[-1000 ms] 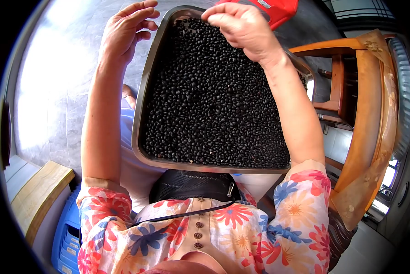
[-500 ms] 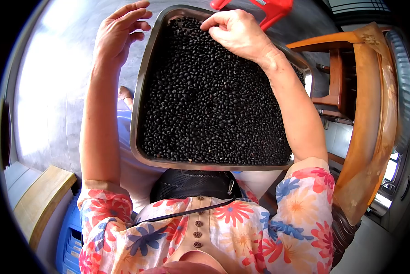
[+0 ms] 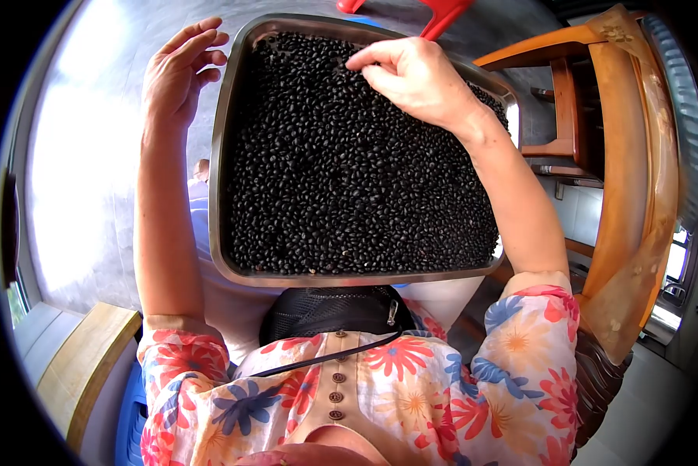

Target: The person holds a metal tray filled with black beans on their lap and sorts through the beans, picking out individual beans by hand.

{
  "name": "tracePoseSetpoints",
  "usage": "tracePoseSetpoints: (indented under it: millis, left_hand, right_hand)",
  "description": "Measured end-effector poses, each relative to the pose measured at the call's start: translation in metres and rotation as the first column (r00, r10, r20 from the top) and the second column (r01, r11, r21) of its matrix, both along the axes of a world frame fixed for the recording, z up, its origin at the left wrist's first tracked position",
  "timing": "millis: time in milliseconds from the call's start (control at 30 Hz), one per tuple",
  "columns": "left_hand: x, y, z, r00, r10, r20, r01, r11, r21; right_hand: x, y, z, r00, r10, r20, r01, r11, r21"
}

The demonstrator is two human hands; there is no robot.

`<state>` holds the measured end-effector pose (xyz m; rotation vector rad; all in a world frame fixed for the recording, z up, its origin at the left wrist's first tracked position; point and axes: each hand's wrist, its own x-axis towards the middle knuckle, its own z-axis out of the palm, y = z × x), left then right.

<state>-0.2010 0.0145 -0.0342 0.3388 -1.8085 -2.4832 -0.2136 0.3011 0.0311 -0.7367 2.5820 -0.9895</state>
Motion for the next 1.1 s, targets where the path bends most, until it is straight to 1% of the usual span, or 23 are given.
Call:
tracePoseSetpoints:
  millis: [67, 167, 267, 300, 333, 400, 500, 600, 633, 733, 833, 933, 1033, 1100]
  left_hand:
    - [-0.002, -0.001, -0.001, 1.000, -0.007, 0.000, 0.007, 1.000, 0.010]
    - [-0.003, -0.001, -0.002, 1.000, -0.012, -0.002, 0.012, 1.000, 0.006]
    - [-0.002, -0.001, -0.001, 1.000, -0.012, -0.010, 0.012, 1.000, 0.002]
    - [-0.002, 0.000, 0.000, 1.000, -0.011, -0.013, 0.011, 1.000, 0.003]
    - [-0.002, 0.002, 0.001, 1.000, 0.005, 0.004, -0.005, 1.000, 0.019]
    - [-0.002, 0.008, 0.006, 0.999, 0.032, 0.040, -0.034, 0.998, 0.048]
    - [-0.001, 0.007, 0.006, 0.999, 0.032, 0.036, -0.033, 0.999, 0.034]
    - [-0.001, 0.006, 0.003, 0.999, 0.033, 0.028, -0.034, 0.999, 0.024]
    - [-0.001, 0.006, 0.003, 0.999, 0.032, 0.024, -0.033, 0.999, 0.022]
    - [-0.001, 0.007, 0.006, 0.999, 0.029, 0.021, -0.029, 0.999, 0.026]
    - [0.000, 0.005, 0.004, 1.000, 0.011, 0.002, -0.011, 0.999, 0.034]
    - [0.000, 0.005, 0.003, 1.000, 0.015, 0.008, -0.015, 0.999, 0.033]
    - [0.000, 0.005, 0.004, 1.000, 0.019, 0.018, -0.020, 0.999, 0.040]
    - [0.001, 0.005, 0.005, 1.000, 0.022, 0.017, -0.023, 0.999, 0.031]
  right_hand:
    - [-0.006, -0.009, -0.001, 0.998, 0.007, -0.060, -0.007, 1.000, 0.009]
    - [-0.017, -0.021, -0.016, 0.979, 0.054, -0.198, -0.050, 0.998, 0.024]
    - [-0.007, -0.028, -0.003, 0.993, 0.089, -0.080, -0.084, 0.995, 0.057]
    - [-0.003, -0.027, -0.001, 0.987, 0.160, 0.020, -0.160, 0.987, -0.008]
    - [0.000, -0.026, 0.003, 0.962, 0.222, 0.159, -0.223, 0.975, -0.013]
    - [0.008, -0.025, 0.007, 0.963, 0.234, 0.133, -0.232, 0.972, -0.028]
    - [0.015, -0.025, 0.011, 0.990, 0.108, 0.087, -0.113, 0.992, 0.050]
    - [0.027, -0.038, 0.009, 0.987, 0.150, 0.066, -0.147, 0.988, -0.046]
    - [0.030, -0.043, 0.009, 0.986, 0.169, -0.003, -0.169, 0.985, 0.018]
    - [0.030, -0.047, 0.002, 0.962, 0.230, -0.144, -0.223, 0.973, 0.065]
    - [0.029, -0.048, -0.003, 0.946, 0.257, -0.196, -0.239, 0.964, 0.113]
    - [0.029, -0.049, -0.004, 0.947, 0.263, -0.182, -0.243, 0.962, 0.126]
    - [0.028, -0.049, -0.010, 0.918, 0.303, -0.255, -0.292, 0.953, 0.082]
    - [0.028, -0.049, -0.012, 0.919, 0.296, -0.260, -0.278, 0.955, 0.103]
